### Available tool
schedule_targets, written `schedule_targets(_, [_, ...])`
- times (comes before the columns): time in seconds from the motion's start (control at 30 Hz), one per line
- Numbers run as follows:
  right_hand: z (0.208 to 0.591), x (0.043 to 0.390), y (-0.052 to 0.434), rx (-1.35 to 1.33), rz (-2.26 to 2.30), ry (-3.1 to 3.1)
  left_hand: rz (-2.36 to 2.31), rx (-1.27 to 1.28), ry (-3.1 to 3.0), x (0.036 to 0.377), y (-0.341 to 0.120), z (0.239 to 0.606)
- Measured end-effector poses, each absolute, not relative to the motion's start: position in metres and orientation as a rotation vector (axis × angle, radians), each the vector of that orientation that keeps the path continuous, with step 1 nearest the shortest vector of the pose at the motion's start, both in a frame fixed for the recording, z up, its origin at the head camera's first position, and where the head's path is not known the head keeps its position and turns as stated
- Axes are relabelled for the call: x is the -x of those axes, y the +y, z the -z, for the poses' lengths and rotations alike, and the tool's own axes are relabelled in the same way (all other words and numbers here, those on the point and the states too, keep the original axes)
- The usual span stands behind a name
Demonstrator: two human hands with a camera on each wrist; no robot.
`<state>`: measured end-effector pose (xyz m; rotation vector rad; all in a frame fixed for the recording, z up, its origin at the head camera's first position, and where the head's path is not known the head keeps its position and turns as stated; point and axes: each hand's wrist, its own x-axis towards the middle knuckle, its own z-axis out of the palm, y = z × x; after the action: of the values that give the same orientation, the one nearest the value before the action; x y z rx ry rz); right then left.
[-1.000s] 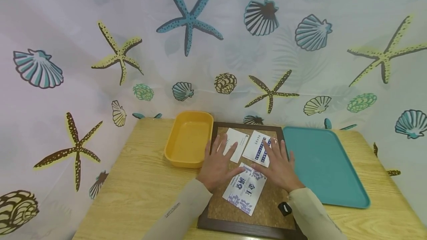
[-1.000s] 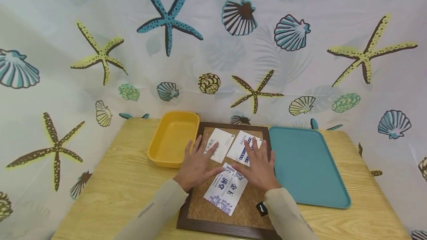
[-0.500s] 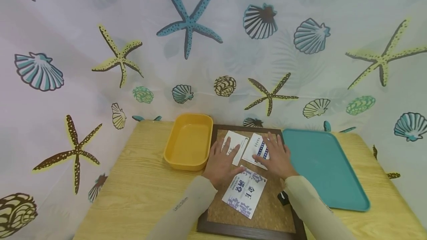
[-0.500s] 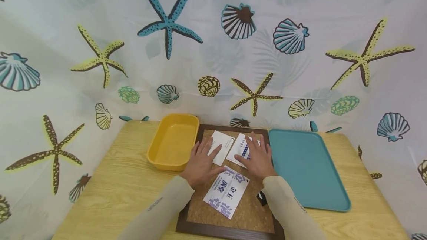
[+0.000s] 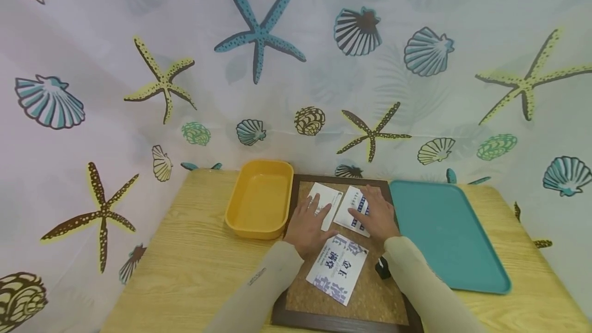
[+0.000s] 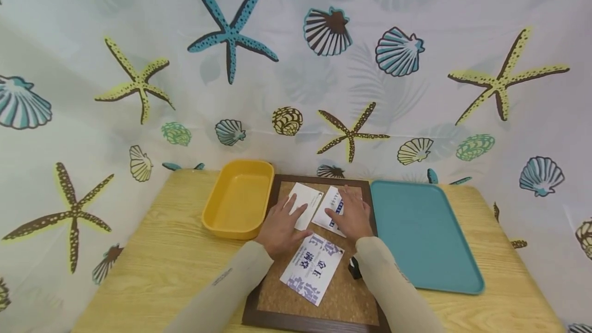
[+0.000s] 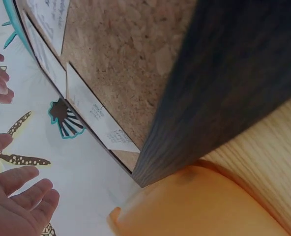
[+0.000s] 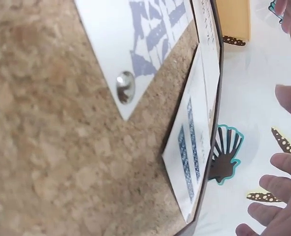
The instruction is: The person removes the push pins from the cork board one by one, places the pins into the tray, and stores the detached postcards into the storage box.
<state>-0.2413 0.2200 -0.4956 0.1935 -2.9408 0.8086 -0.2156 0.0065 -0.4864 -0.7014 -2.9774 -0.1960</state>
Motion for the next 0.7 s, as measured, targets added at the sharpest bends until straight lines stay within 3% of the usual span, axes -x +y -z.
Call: schedule_targets(0.7, [0.505, 0.269, 0.211, -0.054, -0.832, -3.021, 0.243, 0.698, -3.092, 0.232, 0.005, 0.495])
